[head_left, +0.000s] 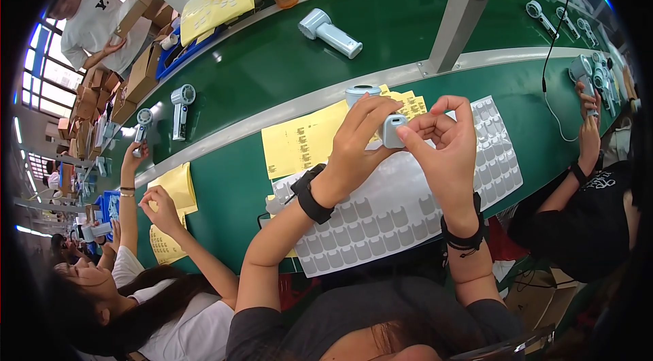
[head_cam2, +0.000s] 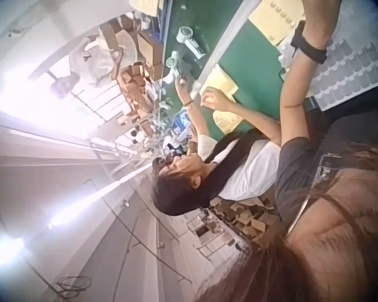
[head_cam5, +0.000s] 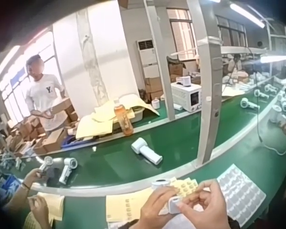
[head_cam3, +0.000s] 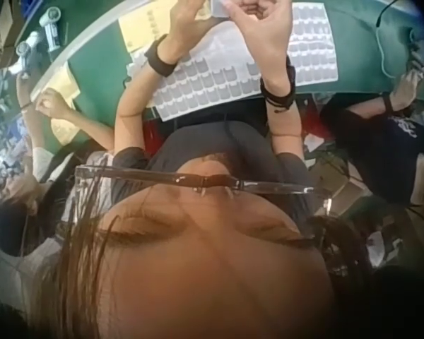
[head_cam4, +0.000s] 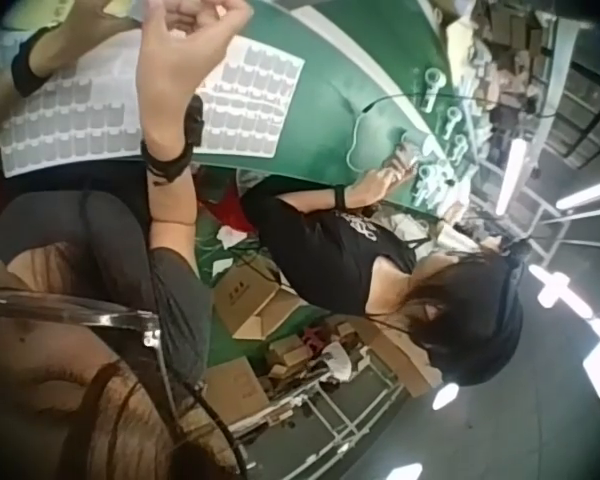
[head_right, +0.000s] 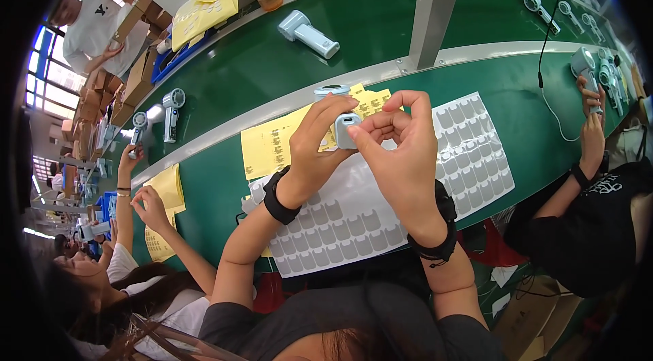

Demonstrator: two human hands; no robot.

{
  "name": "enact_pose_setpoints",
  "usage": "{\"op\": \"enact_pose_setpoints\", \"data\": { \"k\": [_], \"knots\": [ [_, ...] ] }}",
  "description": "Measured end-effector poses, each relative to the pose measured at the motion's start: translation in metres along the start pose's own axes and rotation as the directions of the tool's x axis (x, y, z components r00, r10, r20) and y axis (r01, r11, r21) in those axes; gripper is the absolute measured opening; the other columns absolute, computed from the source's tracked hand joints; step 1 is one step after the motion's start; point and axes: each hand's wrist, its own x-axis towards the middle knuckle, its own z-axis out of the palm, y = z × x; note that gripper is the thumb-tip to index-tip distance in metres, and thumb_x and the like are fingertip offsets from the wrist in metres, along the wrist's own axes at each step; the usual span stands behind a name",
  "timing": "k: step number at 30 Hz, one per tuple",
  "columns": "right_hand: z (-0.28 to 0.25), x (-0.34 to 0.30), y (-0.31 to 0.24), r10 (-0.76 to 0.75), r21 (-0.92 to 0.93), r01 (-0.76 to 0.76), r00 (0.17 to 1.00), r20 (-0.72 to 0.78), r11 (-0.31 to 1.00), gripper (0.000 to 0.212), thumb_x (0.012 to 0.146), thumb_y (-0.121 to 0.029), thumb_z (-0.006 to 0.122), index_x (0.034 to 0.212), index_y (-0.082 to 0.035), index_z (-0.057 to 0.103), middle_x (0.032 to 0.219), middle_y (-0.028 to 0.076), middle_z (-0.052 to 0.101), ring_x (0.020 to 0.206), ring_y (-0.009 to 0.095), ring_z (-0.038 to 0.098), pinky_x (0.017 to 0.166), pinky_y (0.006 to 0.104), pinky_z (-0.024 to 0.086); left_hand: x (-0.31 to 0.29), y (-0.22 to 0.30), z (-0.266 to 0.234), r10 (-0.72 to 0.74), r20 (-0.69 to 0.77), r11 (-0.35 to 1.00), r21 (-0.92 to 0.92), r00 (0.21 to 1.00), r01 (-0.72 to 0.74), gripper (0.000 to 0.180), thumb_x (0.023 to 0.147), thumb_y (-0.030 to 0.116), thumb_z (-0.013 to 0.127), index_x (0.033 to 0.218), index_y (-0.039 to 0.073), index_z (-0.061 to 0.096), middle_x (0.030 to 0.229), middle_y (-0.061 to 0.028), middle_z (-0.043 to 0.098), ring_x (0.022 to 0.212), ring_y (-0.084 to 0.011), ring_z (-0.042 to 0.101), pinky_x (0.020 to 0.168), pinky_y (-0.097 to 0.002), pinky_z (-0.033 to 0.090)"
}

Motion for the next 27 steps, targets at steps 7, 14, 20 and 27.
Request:
{"op": "enact_pose_setpoints", "data": {
  "k": [7, 14, 20, 27],
  "knots": [
    [0.006, -0.004, -0.018, -0.061, -0.357, 0.04, 0.997, -0.05, 0.933, 0.041, 0.078, 0.001, 0.076, 0.105, -0.004, 0.045, 0.079, 0.005, 0.064, 0.071, 0.009, 0.057, 0.064, 0.0223, 0.046, -0.001, 0.001, 0.003, -0.002, 0.01, 1.0, -0.014, 1.0, 0.002, 0.056, 0.063, 0.002, 0.085, 0.114, 0.001, 0.062, 0.112, -0.0126, 0.066, 0.108, -0.0313, 0.063, 0.103, -0.0469, 0.045],
    [-0.031, 0.031, 0.013, 0.098, -0.321, -0.014, 0.963, 0.249, 0.947, 0.045, 0.083, -0.021, 0.078, 0.114, -0.004, 0.05, 0.084, 0.001, 0.057, 0.075, 0.009, 0.055, 0.062, 0.0255, 0.045, 0.002, 0.0, 0.0, -0.019, 0.031, 0.999, -0.046, 0.999, 0.021, 0.057, 0.062, 0.004, 0.086, 0.113, 0.003, 0.061, 0.112, -0.0113, 0.066, 0.108, -0.0311, 0.063, 0.106, -0.0498, 0.042],
    [-0.014, 0.019, 0.03, 0.213, 0.392, -0.345, 0.915, 0.342, 0.853, 0.046, 0.086, -0.011, 0.073, 0.123, -0.006, 0.046, 0.103, 0.003, 0.057, 0.093, 0.009, 0.055, 0.074, 0.0228, 0.047, 0.003, 0.001, -0.001, -0.028, 0.03, 0.997, -0.078, 0.999, 0.03, 0.055, 0.064, 0.004, 0.086, 0.113, 0.003, 0.062, 0.112, -0.0112, 0.066, 0.106, -0.0305, 0.064, 0.108, -0.0493, 0.04],
    [-0.018, 0.015, 0.029, -0.086, 0.026, 0.082, 0.933, 0.349, 0.996, 0.049, 0.083, -0.006, 0.075, 0.125, -0.004, 0.049, 0.107, 0.003, 0.057, 0.094, 0.01, 0.055, 0.079, 0.0237, 0.049, 0.0, 0.002, -0.002, -0.038, 0.043, 0.995, -0.088, 0.998, 0.042, 0.054, 0.066, -0.001, 0.08, 0.116, 0.006, 0.061, 0.115, -0.0103, 0.063, 0.109, -0.0318, 0.061, 0.108, -0.0528, 0.039]
  ]
}}
